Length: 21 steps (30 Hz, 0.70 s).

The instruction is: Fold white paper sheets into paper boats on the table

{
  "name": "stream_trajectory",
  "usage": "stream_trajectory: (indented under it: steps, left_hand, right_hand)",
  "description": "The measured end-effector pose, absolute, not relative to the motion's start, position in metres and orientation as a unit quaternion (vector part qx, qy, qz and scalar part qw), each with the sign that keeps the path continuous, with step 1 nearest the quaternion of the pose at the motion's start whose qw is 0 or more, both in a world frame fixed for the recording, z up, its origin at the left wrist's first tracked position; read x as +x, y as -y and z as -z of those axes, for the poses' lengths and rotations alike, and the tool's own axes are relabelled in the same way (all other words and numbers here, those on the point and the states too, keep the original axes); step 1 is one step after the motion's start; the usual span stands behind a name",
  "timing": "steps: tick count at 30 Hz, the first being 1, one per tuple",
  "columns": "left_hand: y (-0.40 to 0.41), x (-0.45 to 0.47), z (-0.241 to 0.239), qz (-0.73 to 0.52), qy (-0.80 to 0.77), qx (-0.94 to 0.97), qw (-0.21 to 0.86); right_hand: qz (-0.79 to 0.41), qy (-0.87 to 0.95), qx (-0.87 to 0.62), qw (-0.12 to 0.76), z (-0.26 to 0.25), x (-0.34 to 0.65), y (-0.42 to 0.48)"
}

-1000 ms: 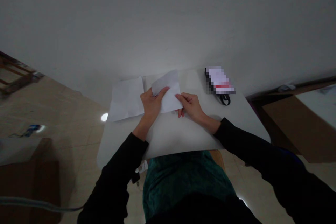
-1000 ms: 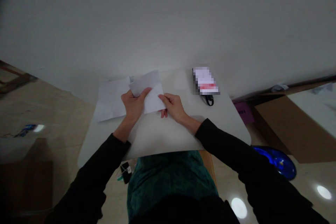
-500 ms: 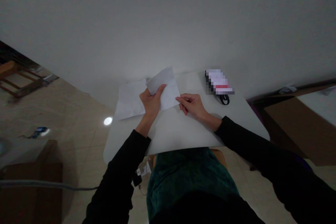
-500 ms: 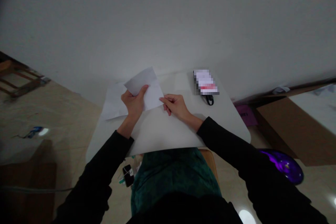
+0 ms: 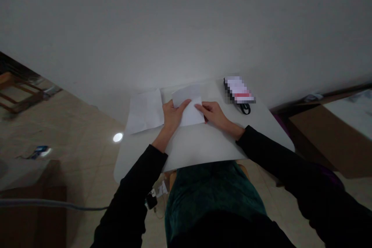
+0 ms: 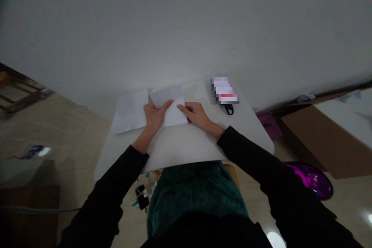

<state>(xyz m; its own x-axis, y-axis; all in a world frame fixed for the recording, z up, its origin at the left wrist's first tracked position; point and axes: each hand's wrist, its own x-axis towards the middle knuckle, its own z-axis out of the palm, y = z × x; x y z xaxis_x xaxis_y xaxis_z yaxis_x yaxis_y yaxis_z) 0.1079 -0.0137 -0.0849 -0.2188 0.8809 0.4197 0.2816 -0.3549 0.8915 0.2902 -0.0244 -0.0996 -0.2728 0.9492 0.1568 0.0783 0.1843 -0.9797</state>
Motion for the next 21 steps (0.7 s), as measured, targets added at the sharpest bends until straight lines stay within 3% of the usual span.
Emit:
stream_trajectory:
  steps: [16, 21]
  left_hand:
    - [0.017, 0.117, 0.094, -0.534, -0.519, 0.563, 0.359]
    - [0.015, 0.116, 0.094, -0.503, -0.529, 0.577, 0.365]
  right_hand:
    - [-0.448, 0.596, -0.410, 0.526, 0.102, 0.294, 0.013]
    - [-0.501, 0.592, -0.395, 0.493, 0.097, 0.304, 0.004]
